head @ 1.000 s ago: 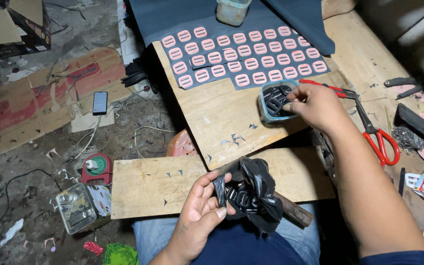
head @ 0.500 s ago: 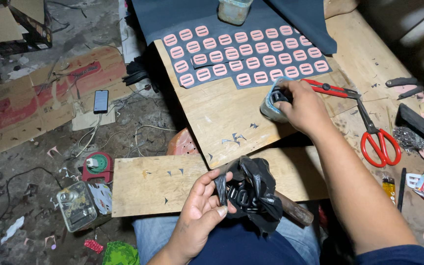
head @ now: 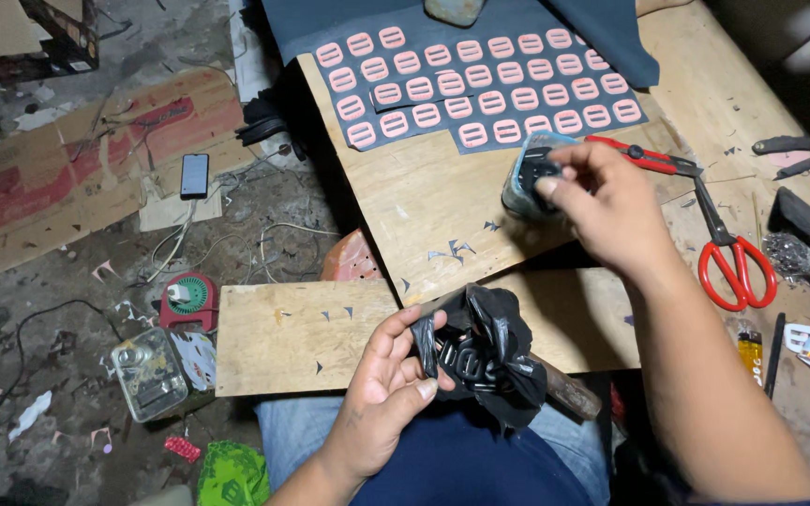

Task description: The person repeatedly picks small black rubber pieces from a container, places them on a wooden board, and uses a hammer to shape or flatten them. After each strike, the piece is returned to the container. The process is repeated multiple times throughout the clip.

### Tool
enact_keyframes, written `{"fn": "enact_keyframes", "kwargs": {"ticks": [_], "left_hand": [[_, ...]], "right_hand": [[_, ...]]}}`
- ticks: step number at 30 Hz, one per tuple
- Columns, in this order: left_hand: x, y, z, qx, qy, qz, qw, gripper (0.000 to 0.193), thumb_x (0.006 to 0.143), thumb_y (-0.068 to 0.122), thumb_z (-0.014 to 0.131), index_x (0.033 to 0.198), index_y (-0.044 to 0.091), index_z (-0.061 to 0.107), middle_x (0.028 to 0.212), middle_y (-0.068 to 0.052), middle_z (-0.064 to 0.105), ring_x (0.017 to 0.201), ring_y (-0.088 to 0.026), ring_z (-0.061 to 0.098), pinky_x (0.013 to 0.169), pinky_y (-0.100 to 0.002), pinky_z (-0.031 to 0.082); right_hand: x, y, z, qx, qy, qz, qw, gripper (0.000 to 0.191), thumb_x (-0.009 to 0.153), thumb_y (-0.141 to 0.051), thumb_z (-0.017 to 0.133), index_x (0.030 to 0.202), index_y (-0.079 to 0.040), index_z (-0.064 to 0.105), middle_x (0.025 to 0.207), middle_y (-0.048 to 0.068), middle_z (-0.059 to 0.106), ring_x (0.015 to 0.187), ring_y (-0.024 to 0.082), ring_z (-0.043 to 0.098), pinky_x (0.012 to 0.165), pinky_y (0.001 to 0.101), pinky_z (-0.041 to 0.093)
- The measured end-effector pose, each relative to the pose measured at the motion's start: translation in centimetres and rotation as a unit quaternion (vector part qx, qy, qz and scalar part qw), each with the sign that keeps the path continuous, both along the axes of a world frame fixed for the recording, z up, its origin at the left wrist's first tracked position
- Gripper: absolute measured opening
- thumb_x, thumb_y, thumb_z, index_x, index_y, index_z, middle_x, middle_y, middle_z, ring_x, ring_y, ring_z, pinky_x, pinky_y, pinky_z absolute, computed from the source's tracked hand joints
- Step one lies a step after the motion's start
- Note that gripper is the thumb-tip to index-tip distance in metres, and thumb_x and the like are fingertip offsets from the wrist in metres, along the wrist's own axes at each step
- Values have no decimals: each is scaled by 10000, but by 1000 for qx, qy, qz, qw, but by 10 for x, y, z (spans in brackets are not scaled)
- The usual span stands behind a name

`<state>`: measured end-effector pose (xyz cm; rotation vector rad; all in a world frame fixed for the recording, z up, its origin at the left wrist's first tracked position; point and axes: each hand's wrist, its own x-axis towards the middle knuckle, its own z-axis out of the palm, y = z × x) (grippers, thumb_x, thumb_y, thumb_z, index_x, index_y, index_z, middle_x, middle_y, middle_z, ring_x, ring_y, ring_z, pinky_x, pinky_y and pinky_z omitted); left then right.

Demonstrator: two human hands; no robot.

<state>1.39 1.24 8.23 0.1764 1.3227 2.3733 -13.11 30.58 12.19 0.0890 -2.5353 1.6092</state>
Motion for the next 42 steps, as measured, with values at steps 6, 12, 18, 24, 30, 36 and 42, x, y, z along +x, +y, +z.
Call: {"fn": "enact_keyframes", "kwargs": {"ticks": [6, 12, 18, 24, 30, 36, 42], "left_hand": [[0, 2, -3, 5, 11, 8, 1000, 761, 890, 10, 568, 1568, 55, 226, 1583, -200, 414, 1029, -185, 597, 980, -345, 492], [1, 2, -2, 21, 8, 0, 1000, 789, 874, -6, 546, 1583, 55, 204, 1576, -219, 409, 1033, -191, 596, 975, -346, 488], [2, 1, -3, 18, 18, 11, 1000, 799, 865, -7, 535, 1584, 54, 193, 1602, -214, 389, 1042, -193, 600, 983, -345, 490], [0, 1, -5, 25, 24, 7, 999, 793, 860, -9, 532, 1580, 49, 206, 1608, -216, 385, 1032, -191, 597, 964, -344, 492], [-1, 3, -4, 17, 11, -11, 1000, 779, 857, -7, 536, 1570, 47, 228, 1594, -216, 396, 1026, -191, 603, 984, -343, 488], [0, 2, -4, 7, 8, -5, 1000, 774, 853, -8, 539, 1561, 50, 230, 1599, -208, 394, 1021, -185, 603, 970, -346, 486], [-1, 2, -4, 4, -5, -5, 1000, 768, 851, -15, 532, 1556, 46, 234, 1597, -208, 399, 1031, -191, 610, 971, -352, 498]], "right_hand": [[93, -55, 13, 159, -11, 284, 945, 237, 869, -185, 754, 1047, -52, 671, 954, 101, 679, 886, 276, 700, 783, 365, 559], [106, -63, 14, 306, -96, 205, 925, 418, 806, -232, 751, 1171, -77, 620, 1116, 168, 671, 980, 405, 663, 812, 472, 542], [108, -43, 21, 410, -113, 187, 886, 639, 759, -267, 752, 1357, -145, 564, 1470, 88, 570, 964, 370, 684, 785, 465, 554], [86, -9, 19, 442, -38, 60, 894, 570, 762, -234, 744, 1303, -120, 609, 1364, 108, 619, 949, 364, 699, 738, 474, 556], [17, 28, -3, 376, 70, -46, 923, 301, 927, -212, 720, 1210, -109, 717, 1015, 133, 715, 991, 365, 665, 916, 463, 517], [-33, 37, -22, 404, 13, -12, 914, 556, 735, -199, 819, 1272, -137, 688, 1135, 160, 698, 1075, 425, 571, 906, 500, 465], [-47, 43, -25, 439, -13, 1, 899, 442, 689, -236, 893, 1097, -144, 751, 1076, 180, 671, 1090, 401, 589, 902, 490, 484]]}}
